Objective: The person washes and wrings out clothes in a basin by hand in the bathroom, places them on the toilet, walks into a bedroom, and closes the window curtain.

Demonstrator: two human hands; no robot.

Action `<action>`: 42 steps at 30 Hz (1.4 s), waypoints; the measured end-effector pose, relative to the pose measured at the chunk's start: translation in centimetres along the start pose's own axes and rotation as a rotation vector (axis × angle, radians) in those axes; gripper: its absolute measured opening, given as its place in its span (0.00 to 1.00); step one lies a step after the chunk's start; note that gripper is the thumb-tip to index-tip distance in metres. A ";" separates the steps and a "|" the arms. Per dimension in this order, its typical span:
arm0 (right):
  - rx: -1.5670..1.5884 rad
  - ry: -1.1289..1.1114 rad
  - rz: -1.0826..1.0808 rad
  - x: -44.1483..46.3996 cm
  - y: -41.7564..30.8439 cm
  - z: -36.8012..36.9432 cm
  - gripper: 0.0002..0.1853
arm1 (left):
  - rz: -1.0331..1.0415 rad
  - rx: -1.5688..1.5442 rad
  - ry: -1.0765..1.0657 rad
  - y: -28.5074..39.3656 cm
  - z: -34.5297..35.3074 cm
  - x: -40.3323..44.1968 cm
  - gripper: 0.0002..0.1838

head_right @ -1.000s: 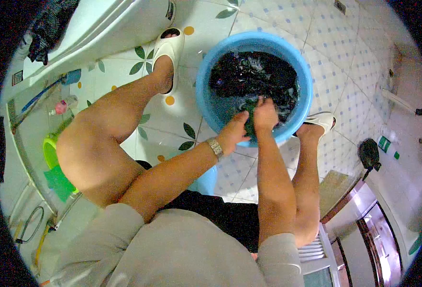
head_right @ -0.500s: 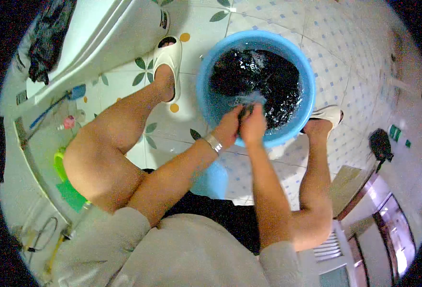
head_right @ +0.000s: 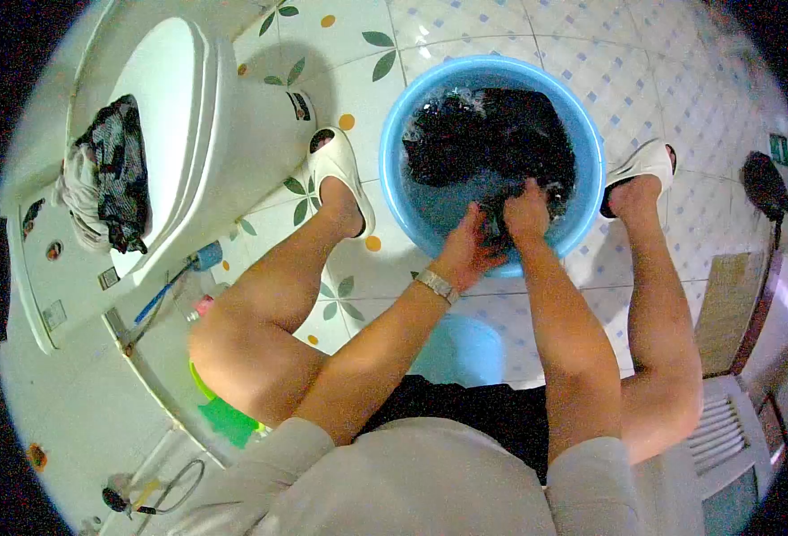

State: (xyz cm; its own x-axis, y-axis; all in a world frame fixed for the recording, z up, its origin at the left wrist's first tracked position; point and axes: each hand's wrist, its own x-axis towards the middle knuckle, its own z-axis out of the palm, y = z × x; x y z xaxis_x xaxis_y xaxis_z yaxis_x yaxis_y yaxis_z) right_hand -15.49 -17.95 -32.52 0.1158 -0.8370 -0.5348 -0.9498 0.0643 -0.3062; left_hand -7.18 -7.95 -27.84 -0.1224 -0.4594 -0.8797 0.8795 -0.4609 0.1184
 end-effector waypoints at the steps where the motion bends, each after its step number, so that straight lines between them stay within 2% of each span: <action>1: 0.168 -0.017 -0.065 -1.2 0.0 0.9 0.25 | -0.005 0.014 0.005 0.2 0.0 -0.1 0.31; 3: 0.496 -0.042 -0.202 -4.2 -0.5 2.2 0.22 | 0.038 -0.333 -0.167 1.2 0.6 -0.4 0.30; 5: 0.665 -0.171 -0.220 -8.8 -2.6 -0.2 0.21 | 0.054 -0.335 -0.169 1.5 -3.4 2.1 0.30; 7: 0.651 -0.197 -0.187 -10.9 -4.7 -2.7 0.20 | -0.051 -0.260 -0.547 2.5 -5.9 2.0 0.29; 8: 0.635 -0.223 -0.178 -11.2 -5.1 -3.1 0.19 | -0.008 -0.353 -0.857 2.3 -6.0 3.0 0.27; 9: 0.650 -0.217 -0.170 -10.6 -5.0 -2.6 0.19 | -0.019 -0.340 -0.852 2.4 -4.1 1.7 0.27; 11: 0.280 -0.009 -0.234 -7.8 -4.5 -1.4 0.18 | 0.009 -0.294 -0.122 1.2 -0.4 -1.1 0.24; 12: 0.307 0.131 -0.285 -6.4 -4.2 -1.0 0.18 | 0.126 -0.180 -0.073 0.5 -0.2 -0.6 0.22; 13: 0.315 0.133 -0.274 -4.7 -3.5 -0.4 0.18 | 0.120 -0.168 -0.071 0.4 0.1 -0.9 0.22; 15: 0.123 0.180 -0.458 -1.2 -2.0 0.5 0.17 | 0.209 -0.041 -0.030 0.1 1.0 -1.9 0.21; 16: 0.126 0.185 -0.457 0.0 -1.3 0.1 0.17 | 0.177 -0.014 0.046 -0.4 0.7 -1.6 0.21; 18: -0.077 0.022 -0.346 1.5 -0.5 -0.5 0.17 | 0.173 0.049 0.101 -0.6 1.8 -2.8 0.22; 19: -0.072 0.024 -0.348 1.4 -0.7 0.3 0.17 | 0.164 0.106 0.160 -0.5 2.3 -3.2 0.23; 20: 0.140 0.116 -0.148 1.2 -0.7 1.9 0.19 | 0.163 0.106 0.160 -0.8 1.7 -2.5 0.23; 21: 0.349 0.210 0.054 0.7 -1.2 2.0 0.21 | 0.217 0.030 0.058 -1.0 0.9 -1.2 0.24; 22: 0.412 0.036 0.017 -0.7 -1.4 2.3 0.24 | 0.270 -0.041 -0.047 -1.1 0.1 0.2 0.25; 23: 0.522 -0.151 -0.085 -2.4 -1.4 2.3 0.26 | 0.267 -0.035 -0.052 -0.6 0.0 0.5 0.25; 24: 0.445 -0.222 -0.133 -4.4 -1.8 1.9 0.25 | 0.255 -0.083 -0.065 0.4 -0.5 0.4 0.27; 25: 0.507 -0.297 -0.133 -6.3 -2.9 -0.2 0.25 | 0.238 -0.134 -0.075 1.2 -1.1 0.1 0.29; 26: 0.529 -0.231 -0.170 -7.6 -2.8 -0.2 0.24 | 0.119 -0.162 -0.064 2.7 -0.6 -0.9 0.31; 29: 0.590 -0.231 -0.170 -10.3 -5.3 -2.5 0.24 | 0.186 -0.073 -0.085 5.0 -0.8 -1.8 0.31; 30: 0.491 -0.123 -0.216 -10.5 -6.1 -3.5 0.20 | 0.056 -0.140 -0.173 5.0 -1.9 -1.6 0.27; 31: 0.493 -0.122 -0.218 -9.8 -5.9 -3.3 0.20 | 0.058 -0.139 -0.173 4.2 -1.8 -1.2 0.27; 33: 0.138 -0.044 -0.311 -6.6 -5.1 -1.7 0.18 | 0.213 -0.162 0.049 2.0 -0.9 -0.5 0.23; 34: 0.104 0.025 -0.374 -5.1 -4.3 -0.6 0.16 | 0.219 -0.086 0.080 2.0 -0.5 -0.8 0.19; 36: 0.028 0.120 -0.517 -1.1 -1.4 1.3 0.14 | 0.189 -0.015 0.052 0.9 -0.1 -1.9 0.20; 37: -0.104 0.070 -0.477 0.4 -0.6 1.3 0.13 | 0.156 0.055 0.027 0.4 0.2 -2.5 0.20; 38: -0.062 0.076 -0.398 0.9 -0.9 0.9 0.14 | 0.159 0.058 0.029 0.2 0.8 -2.8 0.20; 40: -0.029 0.076 -0.321 0.9 -1.6 0.8 0.16 | 0.185 0.243 0.252 -0.3 2.3 -3.3 0.22; 42: 0.358 0.260 0.078 0.0 -2.7 2.4 0.21 | 0.171 0.178 0.164 -0.4 0.4 -1.8 0.25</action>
State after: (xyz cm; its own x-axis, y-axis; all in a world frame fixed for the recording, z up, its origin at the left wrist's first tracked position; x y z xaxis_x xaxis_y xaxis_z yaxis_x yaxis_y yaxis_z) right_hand -12.20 -16.75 -33.59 -0.0729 -0.9281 -0.3651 -0.7869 0.2785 -0.5506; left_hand -7.49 -7.27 -26.13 0.1089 -0.4195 -0.9012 0.7850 -0.5198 0.3369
